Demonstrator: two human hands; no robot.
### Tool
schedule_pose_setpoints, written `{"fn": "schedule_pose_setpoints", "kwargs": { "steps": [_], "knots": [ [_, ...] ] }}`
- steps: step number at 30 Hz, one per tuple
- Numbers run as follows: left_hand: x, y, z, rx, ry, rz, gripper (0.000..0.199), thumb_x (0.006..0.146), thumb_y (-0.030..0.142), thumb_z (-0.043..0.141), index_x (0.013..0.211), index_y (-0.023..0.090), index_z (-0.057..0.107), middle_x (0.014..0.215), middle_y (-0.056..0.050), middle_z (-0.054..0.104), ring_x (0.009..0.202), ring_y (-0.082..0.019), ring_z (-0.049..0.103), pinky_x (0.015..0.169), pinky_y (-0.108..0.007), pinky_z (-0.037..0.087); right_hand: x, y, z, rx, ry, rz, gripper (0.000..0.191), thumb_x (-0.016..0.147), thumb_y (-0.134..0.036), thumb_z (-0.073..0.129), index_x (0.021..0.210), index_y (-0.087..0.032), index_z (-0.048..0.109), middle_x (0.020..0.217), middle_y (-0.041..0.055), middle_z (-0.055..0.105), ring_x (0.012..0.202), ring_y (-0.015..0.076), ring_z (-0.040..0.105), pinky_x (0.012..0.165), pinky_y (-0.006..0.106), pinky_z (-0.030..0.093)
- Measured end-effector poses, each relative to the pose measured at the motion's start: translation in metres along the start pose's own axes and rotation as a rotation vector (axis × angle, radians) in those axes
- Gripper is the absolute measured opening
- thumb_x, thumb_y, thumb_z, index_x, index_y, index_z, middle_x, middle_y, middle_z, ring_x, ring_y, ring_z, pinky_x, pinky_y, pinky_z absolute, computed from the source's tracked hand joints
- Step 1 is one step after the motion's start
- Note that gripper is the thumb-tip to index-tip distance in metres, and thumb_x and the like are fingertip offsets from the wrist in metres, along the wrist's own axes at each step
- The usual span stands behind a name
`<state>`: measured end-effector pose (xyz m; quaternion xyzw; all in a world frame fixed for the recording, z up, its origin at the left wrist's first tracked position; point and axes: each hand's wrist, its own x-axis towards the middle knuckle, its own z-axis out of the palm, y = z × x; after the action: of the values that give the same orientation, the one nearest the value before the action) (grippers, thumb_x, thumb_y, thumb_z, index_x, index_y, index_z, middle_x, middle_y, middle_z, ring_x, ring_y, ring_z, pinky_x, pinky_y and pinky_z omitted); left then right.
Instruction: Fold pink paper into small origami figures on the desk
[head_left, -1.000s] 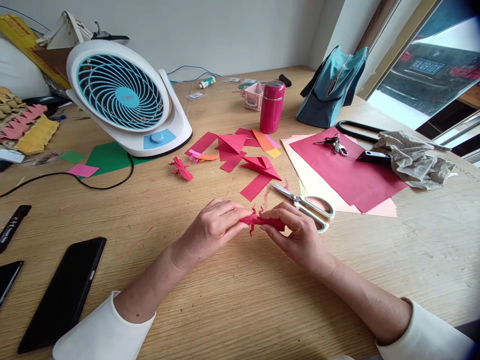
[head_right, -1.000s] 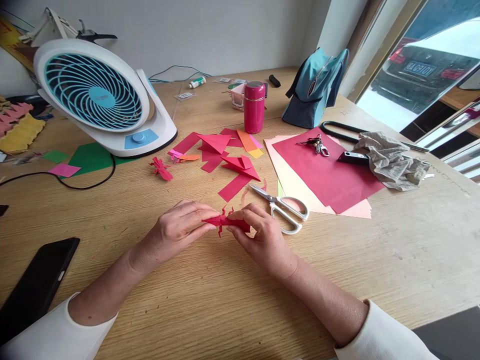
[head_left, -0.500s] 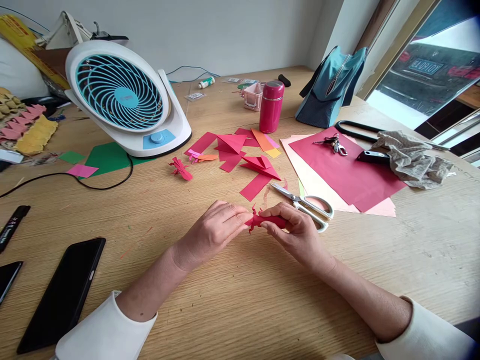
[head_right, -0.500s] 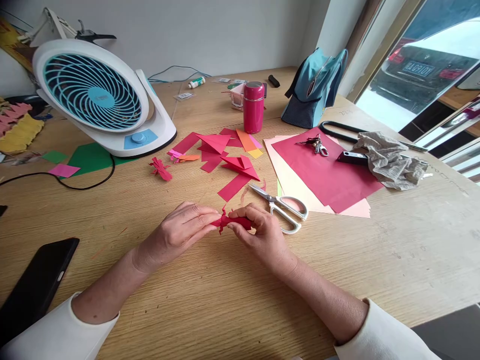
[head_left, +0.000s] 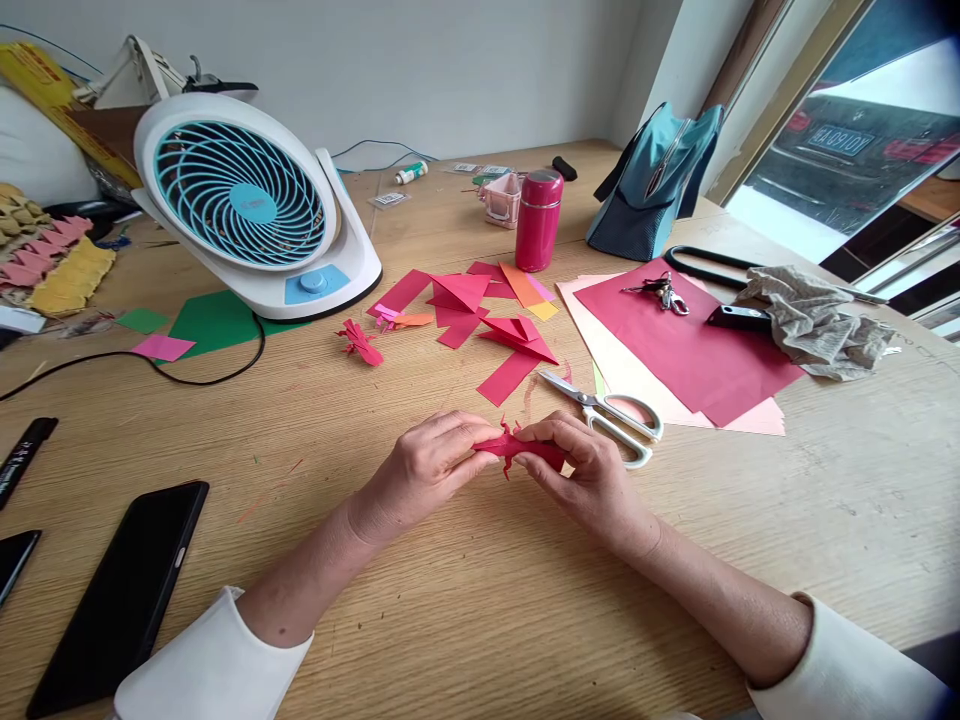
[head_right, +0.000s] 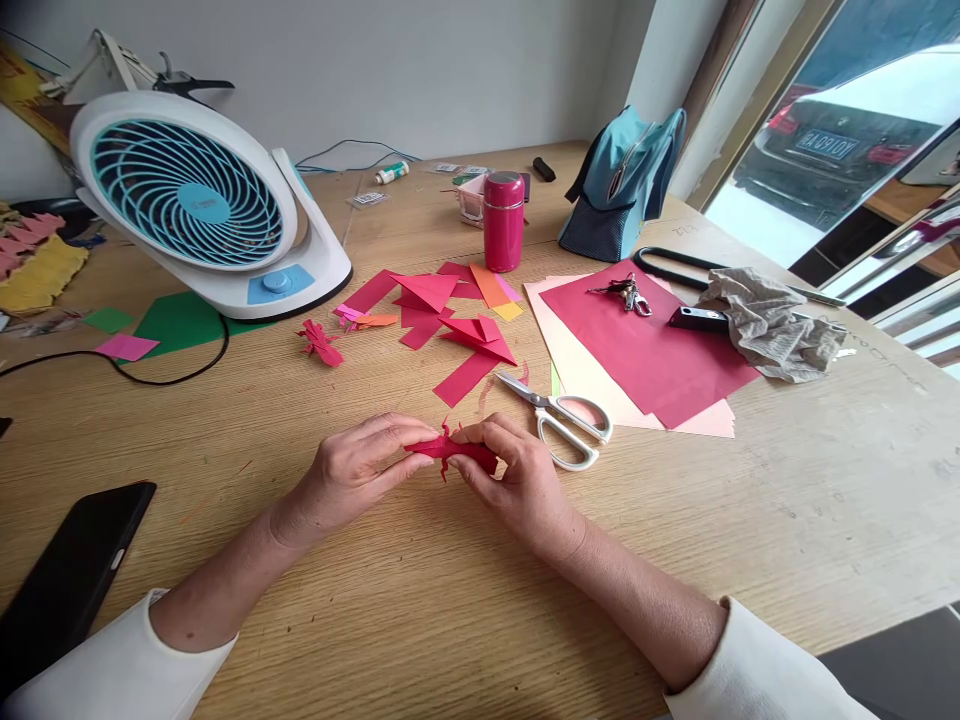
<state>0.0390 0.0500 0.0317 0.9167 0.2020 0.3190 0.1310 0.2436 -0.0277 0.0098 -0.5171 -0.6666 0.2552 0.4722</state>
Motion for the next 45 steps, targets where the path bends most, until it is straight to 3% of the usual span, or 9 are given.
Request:
{"fn": "schedule_pose_setpoints", "kwargs": {
  "steps": [12,17,24,31,45],
  "knots": [
    [0.0014,0.0043,-0.0008,0.095,0.014,0.079,0.017,0.094,0.013,0.061,0.11,0.015,0.064,0.1,-0.007,0.073,0.094,-0.017,0.069,0.087,-0.031,0.056,0.0009,-0.0001,0.0013,0.094,-0.052,0.084,0.009,0.09,-0.018,0.067,0.099,-0.019,0.066,0.085,0.0017,0.063,0.071,0.0132,0.057,0.063,0.025,0.045],
    [0.0016,0.0046,-0.0008,0.092,0.022,0.064,0.018,0.093,0.015,0.063,0.111,0.015,0.064,0.101,-0.006,0.073,0.092,-0.016,0.069,0.086,-0.029,0.056,0.0009,0.0009,0.0018,0.066,-0.03,-0.005,0.008,0.09,-0.015,0.066,0.097,-0.018,0.064,0.081,0.0004,0.059,0.071,0.0124,0.054,0.064,0.024,0.044],
    [0.0017,0.0033,0.0002,0.063,0.006,0.067,0.017,0.094,0.013,0.062,0.11,0.015,0.063,0.1,-0.006,0.072,0.092,-0.016,0.069,0.085,-0.029,0.056,-0.004,0.0015,0.0021,-0.025,-0.027,-0.113,0.013,0.093,-0.014,0.062,0.105,-0.018,0.065,0.09,0.0041,0.06,0.075,0.0131,0.057,0.064,0.025,0.048],
    [-0.0002,0.0022,0.0007,0.072,0.014,0.083,0.019,0.092,0.013,0.063,0.111,0.015,0.064,0.101,-0.006,0.073,0.094,-0.017,0.07,0.086,-0.03,0.057,-0.0033,0.002,0.002,-0.046,-0.008,-0.131,0.019,0.092,-0.014,0.064,0.11,-0.019,0.067,0.095,0.0049,0.063,0.085,0.0148,0.061,0.074,0.027,0.054],
    [-0.0013,0.0024,0.0008,-0.015,0.011,0.04,0.019,0.091,0.013,0.066,0.109,0.016,0.066,0.102,-0.006,0.074,0.095,-0.016,0.07,0.087,-0.027,0.056,-0.0029,-0.0007,0.001,-0.098,0.004,-0.144,0.021,0.093,-0.013,0.061,0.112,-0.02,0.066,0.094,0.0051,0.062,0.085,0.016,0.062,0.075,0.03,0.056]
  ]
}}
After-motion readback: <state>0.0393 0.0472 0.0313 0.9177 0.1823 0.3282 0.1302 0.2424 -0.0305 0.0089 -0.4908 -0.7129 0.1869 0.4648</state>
